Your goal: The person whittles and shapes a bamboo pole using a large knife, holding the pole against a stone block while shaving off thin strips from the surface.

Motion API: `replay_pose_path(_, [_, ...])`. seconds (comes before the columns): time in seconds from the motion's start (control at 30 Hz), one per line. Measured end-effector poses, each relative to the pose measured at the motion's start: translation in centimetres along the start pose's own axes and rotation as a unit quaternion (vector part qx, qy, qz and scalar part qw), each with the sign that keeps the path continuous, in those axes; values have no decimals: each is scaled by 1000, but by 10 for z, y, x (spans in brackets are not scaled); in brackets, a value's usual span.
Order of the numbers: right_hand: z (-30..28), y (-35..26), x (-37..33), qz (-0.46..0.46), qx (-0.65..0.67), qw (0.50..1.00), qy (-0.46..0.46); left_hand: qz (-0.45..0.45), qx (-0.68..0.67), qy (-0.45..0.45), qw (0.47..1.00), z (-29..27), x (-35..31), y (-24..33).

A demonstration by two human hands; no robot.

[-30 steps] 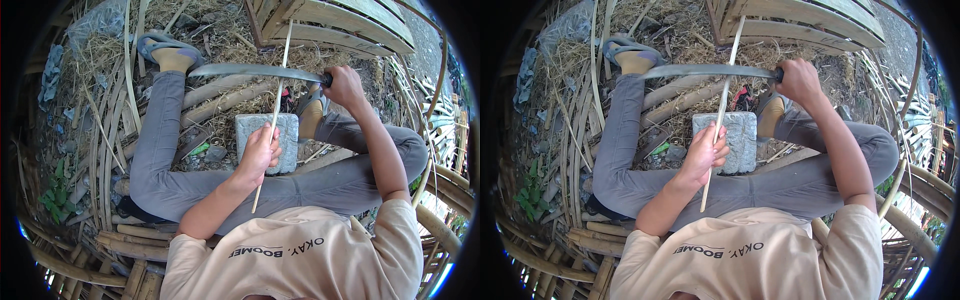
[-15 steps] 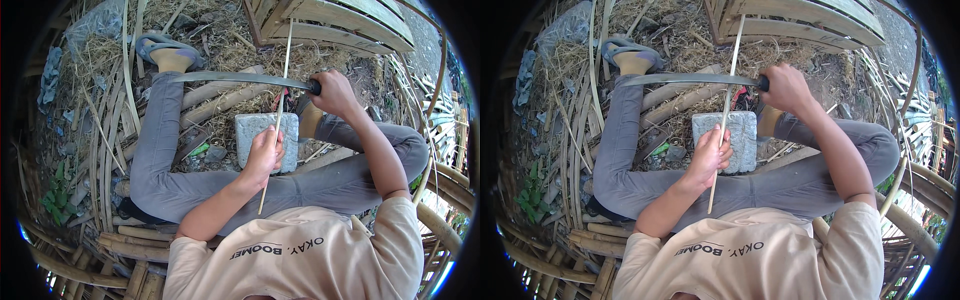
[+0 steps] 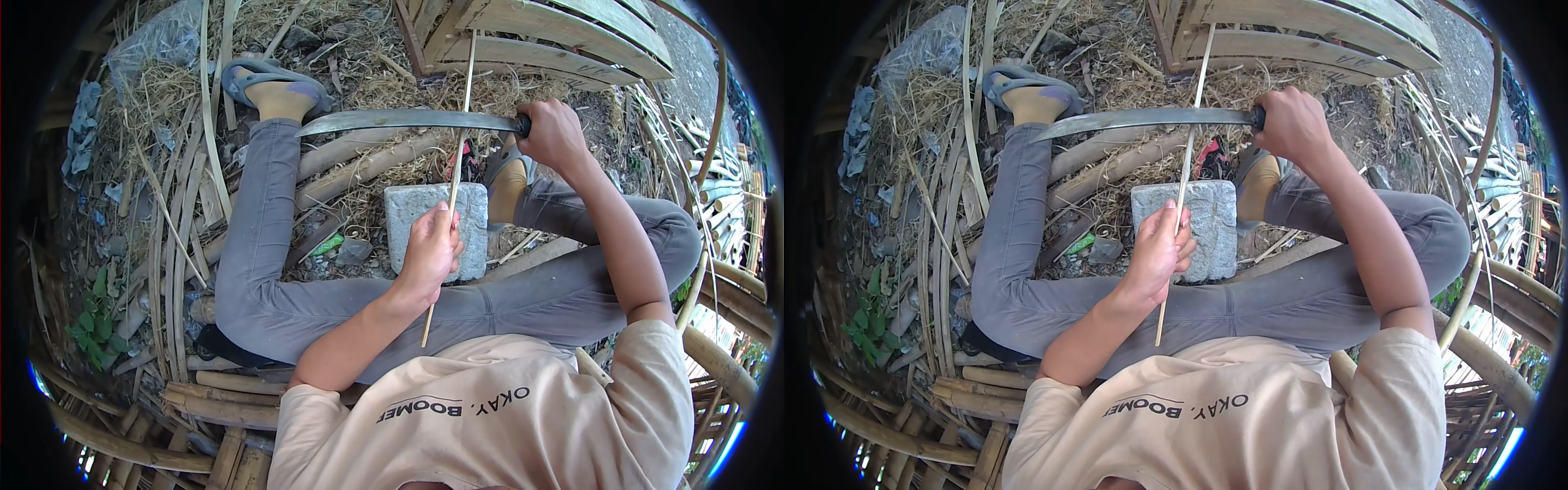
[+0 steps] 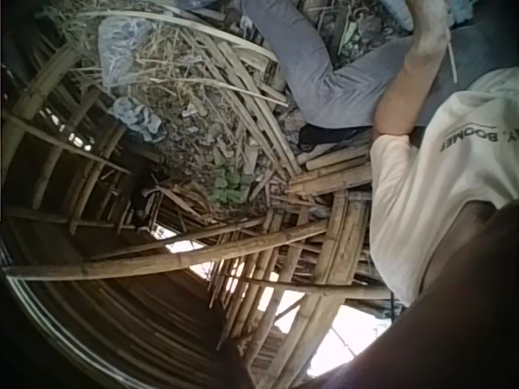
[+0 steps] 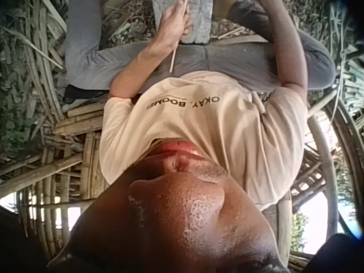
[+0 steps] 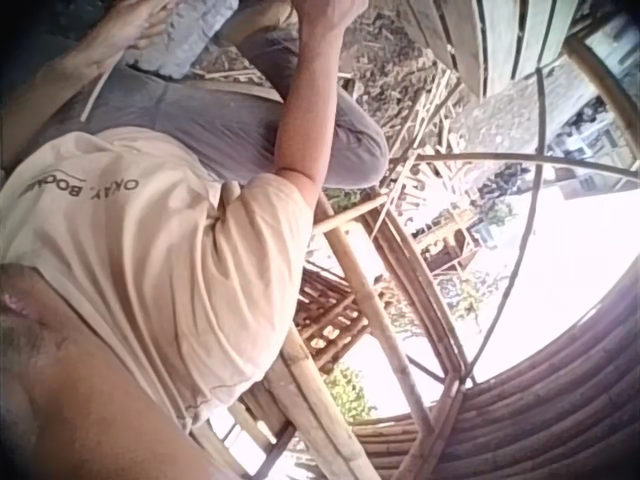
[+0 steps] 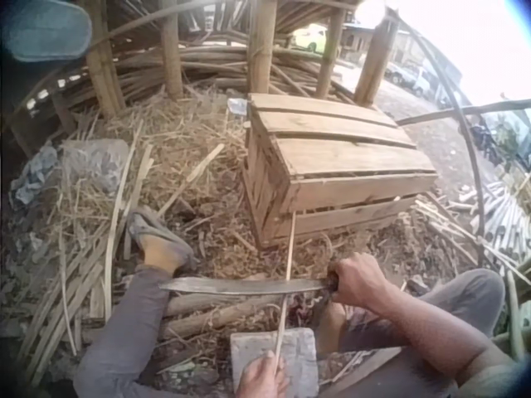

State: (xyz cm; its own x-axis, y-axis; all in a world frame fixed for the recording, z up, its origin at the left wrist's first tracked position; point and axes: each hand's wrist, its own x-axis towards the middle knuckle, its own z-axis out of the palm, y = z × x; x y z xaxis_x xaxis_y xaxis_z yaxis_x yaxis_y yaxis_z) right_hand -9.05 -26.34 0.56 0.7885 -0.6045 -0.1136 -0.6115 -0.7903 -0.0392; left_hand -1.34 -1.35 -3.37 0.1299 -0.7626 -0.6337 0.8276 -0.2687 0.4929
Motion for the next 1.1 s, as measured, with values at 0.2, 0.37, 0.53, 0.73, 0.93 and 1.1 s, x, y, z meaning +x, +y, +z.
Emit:
replay_pose_path(0.2, [0,33,3,27,-35,997,62,-15,-10,-5,1000,-1,-3,3])
replay_pose_path(0.37, [-4,33,5,39,-36,997,61,-20,-22,-17,999,-2,-3,4])
replay_pose_path(0.53, [-7,38,5,50,-39,996,63,-13,-19,-14,1000,-2,-4,5])
replay_pose_path(0.73, [-2,22,-6,19,-10,998,57,-11,0,-11,1000,-3,-2,1])
replay_pose_path(0.93, [-7,-8,-10,-21,-4,1000,-6,20,40,12,999,1,-3,-8])
replay_pose_path(1.1, [5,38,3,61,4,997,46,4,29,4,1000,7,-6,0])
